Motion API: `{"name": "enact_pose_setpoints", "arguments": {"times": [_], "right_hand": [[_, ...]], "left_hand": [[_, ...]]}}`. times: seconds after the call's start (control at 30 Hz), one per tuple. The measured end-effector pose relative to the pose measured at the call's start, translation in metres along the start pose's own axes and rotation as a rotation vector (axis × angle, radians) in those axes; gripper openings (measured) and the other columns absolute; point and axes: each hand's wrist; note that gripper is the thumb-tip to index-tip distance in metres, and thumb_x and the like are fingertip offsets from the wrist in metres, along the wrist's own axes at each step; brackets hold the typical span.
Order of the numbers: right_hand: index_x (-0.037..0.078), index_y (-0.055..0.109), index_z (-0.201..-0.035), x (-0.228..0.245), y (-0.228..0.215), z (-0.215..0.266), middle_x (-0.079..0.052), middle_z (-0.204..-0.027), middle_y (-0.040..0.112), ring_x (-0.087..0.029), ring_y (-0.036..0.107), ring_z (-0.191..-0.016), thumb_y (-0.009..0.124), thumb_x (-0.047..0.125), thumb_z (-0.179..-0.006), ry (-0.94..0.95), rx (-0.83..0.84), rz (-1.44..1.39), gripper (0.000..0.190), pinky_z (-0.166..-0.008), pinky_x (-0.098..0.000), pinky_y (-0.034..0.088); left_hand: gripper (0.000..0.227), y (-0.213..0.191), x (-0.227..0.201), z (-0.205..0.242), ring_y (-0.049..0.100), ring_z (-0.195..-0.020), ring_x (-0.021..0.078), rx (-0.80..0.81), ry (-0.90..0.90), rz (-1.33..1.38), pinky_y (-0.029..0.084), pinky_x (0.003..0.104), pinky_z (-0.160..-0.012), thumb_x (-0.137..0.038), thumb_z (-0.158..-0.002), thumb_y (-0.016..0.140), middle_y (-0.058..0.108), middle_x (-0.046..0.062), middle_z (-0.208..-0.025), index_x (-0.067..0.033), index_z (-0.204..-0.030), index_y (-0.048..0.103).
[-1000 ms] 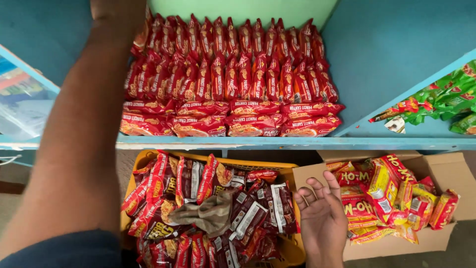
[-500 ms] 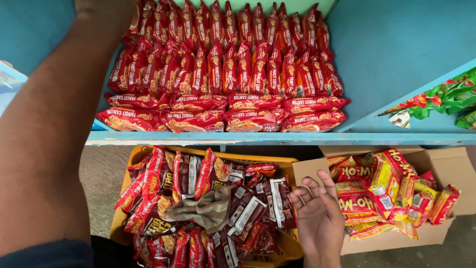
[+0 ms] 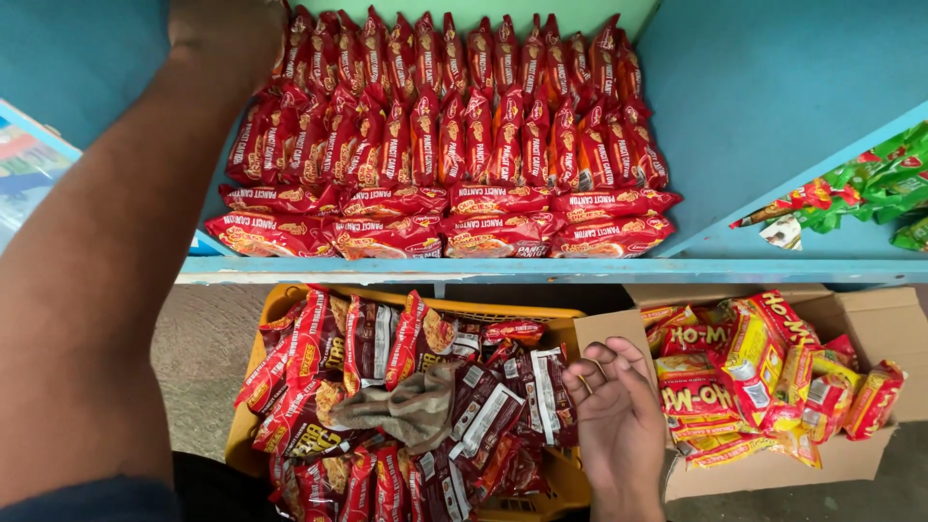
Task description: Cleaning instant noodle packets with a cloth and organizing them on a low shelf.
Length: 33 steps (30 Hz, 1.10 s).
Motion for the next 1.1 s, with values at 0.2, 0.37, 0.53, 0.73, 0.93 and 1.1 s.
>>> {"name": "enact_pose_setpoints", "arguments": {"times": [0.2,0.37,0.53,0.73,0.93,1.1], "right_hand": [[0.003,0.056,-0.119,0.003,-0.001,0.002,-0.014,-0.103,0.063,-0.024,0.062,-0.089,0.054,0.011,-0.096,-0.026,0.009,0.003,0.025,-0.081,-0.0384,0.052],[0.002,0.057,-0.119,0.005,0.002,0.007,-0.014,-0.104,0.064,-0.025,0.063,-0.09,0.053,0.01,-0.096,-0.043,0.036,-0.018,0.025,-0.081,-0.0382,0.052],[0.002,0.055,-0.117,0.007,0.016,0.015,-0.015,-0.118,0.059,-0.025,0.059,-0.096,0.052,0.01,-0.095,-0.068,-0.006,0.047,0.024,-0.084,-0.0384,0.049],[0.004,0.062,-0.116,-0.006,0.004,0.01,-0.014,-0.104,0.067,-0.027,0.064,-0.094,0.059,0.009,-0.093,-0.07,0.085,0.069,0.023,-0.085,-0.0406,0.052],[0.004,0.066,-0.118,-0.035,0.009,0.009,-0.015,-0.11,0.071,-0.019,0.072,-0.092,0.064,0.009,-0.094,-0.109,-0.041,0.543,0.024,-0.087,-0.0327,0.058],[0.005,0.069,-0.121,-0.047,-0.01,0.004,-0.015,-0.106,0.07,-0.024,0.071,-0.095,0.07,0.008,-0.09,-0.094,0.075,0.745,0.031,-0.088,-0.0367,0.058]], "left_hand": [[0.036,-0.083,-0.047,0.057,0.073,-0.059,0.0309,-0.049,0.061,0.097,0.058,0.044,-0.048,-0.024,-0.096,0.068,0.077,0.014,-0.097,-0.0189,-0.131,0.072],[0.043,-0.127,-0.098,0.155,0.067,-0.088,0.032,-0.289,0.368,0.247,0.056,0.042,-0.069,-0.019,-0.084,0.068,0.063,0.015,-0.137,-0.0122,-0.126,0.068],[0.062,-0.158,-0.151,0.271,0.071,-0.083,0.0314,0.702,0.552,0.603,0.063,0.047,-0.076,-0.045,-0.096,0.064,0.069,0.015,-0.106,-0.0216,-0.15,0.044],[0.086,-0.056,-0.173,0.359,0.023,-0.146,0.0433,1.002,0.715,0.389,0.036,0.059,-0.111,-0.047,-0.099,0.064,0.016,0.017,-0.163,-0.017,-0.161,0.012],[0.077,-0.01,-0.197,0.38,0.047,-0.135,0.036,0.745,0.507,0.68,0.039,0.055,-0.111,-0.04,-0.088,0.067,0.051,0.014,-0.145,-0.0182,-0.155,0.036],[0.073,0.022,-0.218,0.424,0.043,-0.137,0.0303,0.748,0.545,0.585,0.028,0.055,-0.118,-0.045,-0.086,0.07,0.054,0.01,-0.14,-0.0208,-0.149,0.044]]}}
Point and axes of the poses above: each hand's wrist, its own z-axis away from the middle knuckle, its own y-axis out of the palm, x = y × z
